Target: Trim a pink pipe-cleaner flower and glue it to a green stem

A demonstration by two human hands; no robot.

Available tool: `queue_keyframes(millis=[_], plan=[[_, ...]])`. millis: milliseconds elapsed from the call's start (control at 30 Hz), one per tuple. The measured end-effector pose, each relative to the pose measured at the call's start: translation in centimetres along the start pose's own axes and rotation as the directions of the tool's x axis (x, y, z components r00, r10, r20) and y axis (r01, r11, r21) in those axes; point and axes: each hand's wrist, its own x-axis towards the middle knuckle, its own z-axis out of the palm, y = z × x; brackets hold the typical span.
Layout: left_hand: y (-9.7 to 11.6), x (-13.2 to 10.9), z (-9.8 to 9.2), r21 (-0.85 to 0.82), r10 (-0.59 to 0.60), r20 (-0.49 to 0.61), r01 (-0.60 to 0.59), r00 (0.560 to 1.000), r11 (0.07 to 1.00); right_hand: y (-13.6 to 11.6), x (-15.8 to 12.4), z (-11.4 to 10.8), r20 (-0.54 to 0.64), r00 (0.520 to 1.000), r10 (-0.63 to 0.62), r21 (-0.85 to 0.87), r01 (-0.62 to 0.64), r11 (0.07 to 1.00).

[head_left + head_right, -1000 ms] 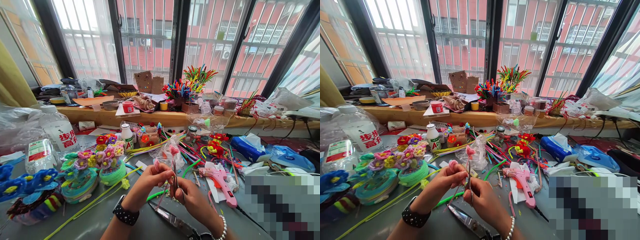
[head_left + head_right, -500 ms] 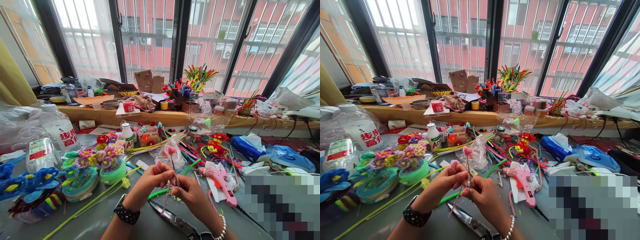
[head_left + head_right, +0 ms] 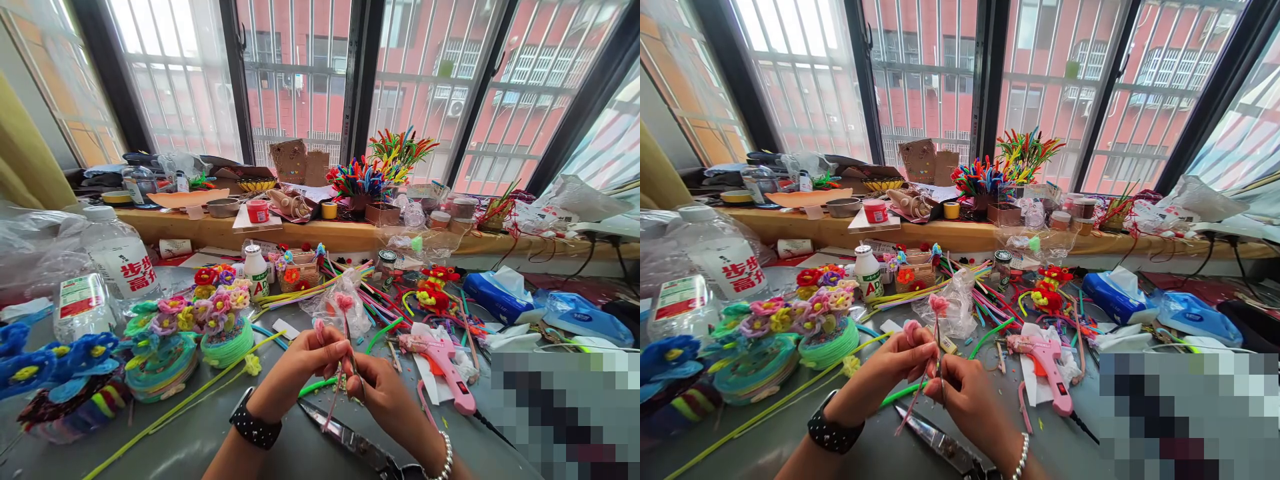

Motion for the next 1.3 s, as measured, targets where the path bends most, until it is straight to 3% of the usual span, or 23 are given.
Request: queue_keyframes(millis=[333, 767, 1000, 1300], plan=[[0.16, 0.11, 0.05, 0.042, 0.004, -0.031, -0.003, 0.999, 0.999, -0.28, 0.23, -0.09, -0.087, 0.994, 0.071, -0.021, -0.073, 0.997], [0.47, 0.15, 0.33, 0.07, 0.052, -0.111, -0.044, 0.992, 0.997, -0.44, -0.12, -0.38, 0.039, 0.998, -0.039, -0.017, 0.039, 0.999], [0.48, 0.2, 0.38, 0.06, 0.024, -0.132, -0.017, 0.991, 0.998, -0.79, -0.17, -0.38, 0.076, 0.997, -0.003, -0.095, 0.011, 0.995], [0.22, 0.36, -0.01, 0.073, 0.012, -0.108, -0.004, 0.994, 0.997, -0.25, 0.25, -0.2, -0.014, 0.998, 0.055, -0.135, -0.056, 0.989]])
